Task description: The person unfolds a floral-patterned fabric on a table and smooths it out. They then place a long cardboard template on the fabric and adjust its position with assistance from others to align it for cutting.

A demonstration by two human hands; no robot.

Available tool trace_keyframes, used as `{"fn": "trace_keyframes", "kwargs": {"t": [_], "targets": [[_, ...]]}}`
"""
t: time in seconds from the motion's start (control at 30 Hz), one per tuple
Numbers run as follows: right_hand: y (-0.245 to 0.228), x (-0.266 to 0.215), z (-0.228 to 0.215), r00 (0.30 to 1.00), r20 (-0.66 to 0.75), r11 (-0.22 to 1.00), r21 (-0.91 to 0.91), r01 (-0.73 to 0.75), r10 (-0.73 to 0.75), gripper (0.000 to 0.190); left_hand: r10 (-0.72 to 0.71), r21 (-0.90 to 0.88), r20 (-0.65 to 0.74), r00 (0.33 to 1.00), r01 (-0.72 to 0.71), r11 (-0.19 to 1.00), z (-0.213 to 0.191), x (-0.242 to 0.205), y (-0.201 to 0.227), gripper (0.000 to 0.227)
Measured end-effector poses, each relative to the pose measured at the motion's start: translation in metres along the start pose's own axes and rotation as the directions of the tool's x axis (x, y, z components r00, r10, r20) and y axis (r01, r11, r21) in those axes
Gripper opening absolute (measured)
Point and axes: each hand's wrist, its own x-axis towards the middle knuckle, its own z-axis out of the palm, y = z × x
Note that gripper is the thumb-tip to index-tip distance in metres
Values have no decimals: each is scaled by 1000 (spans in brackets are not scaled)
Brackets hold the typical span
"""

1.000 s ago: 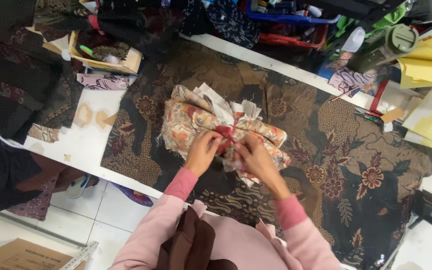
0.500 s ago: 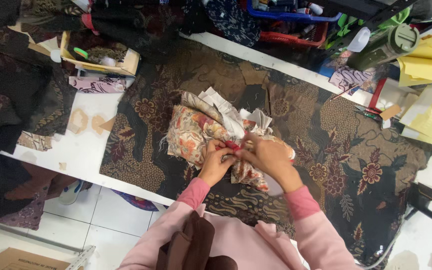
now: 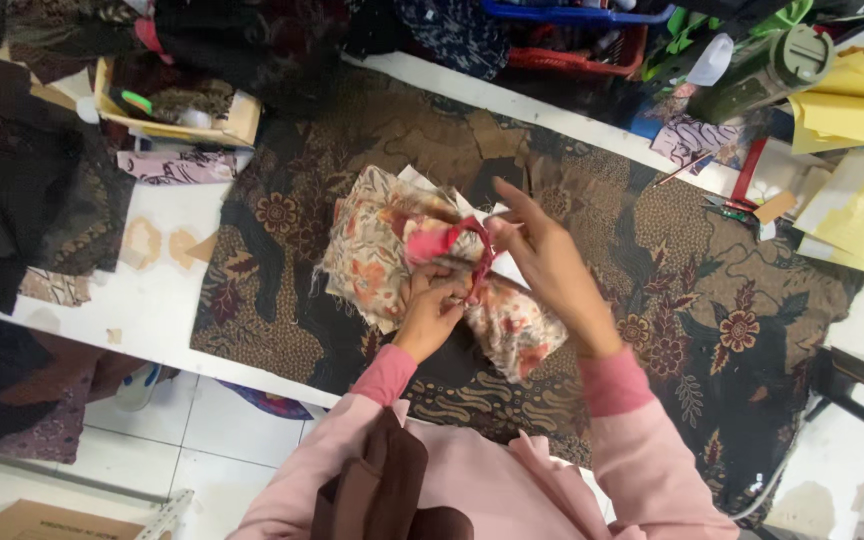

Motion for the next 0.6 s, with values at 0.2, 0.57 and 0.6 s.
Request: {"fn": "trace_keyframes", "kwargs": {"t": [0.2, 0.57, 0.6], "targets": [[50, 5, 27, 916, 194, 739, -544, 398, -350, 45, 205, 188, -148, 967, -176, 966, -11, -23, 28, 22], [10, 32, -8, 894, 441, 462, -810, 360, 77, 87, 265, -16, -93, 960, -267, 963, -29, -35, 34, 17], [10, 37, -16, 903, 410, 492, -817, 300, 130, 90, 290, -46, -78, 954, -294, 955, -30, -38, 32, 19]]}}
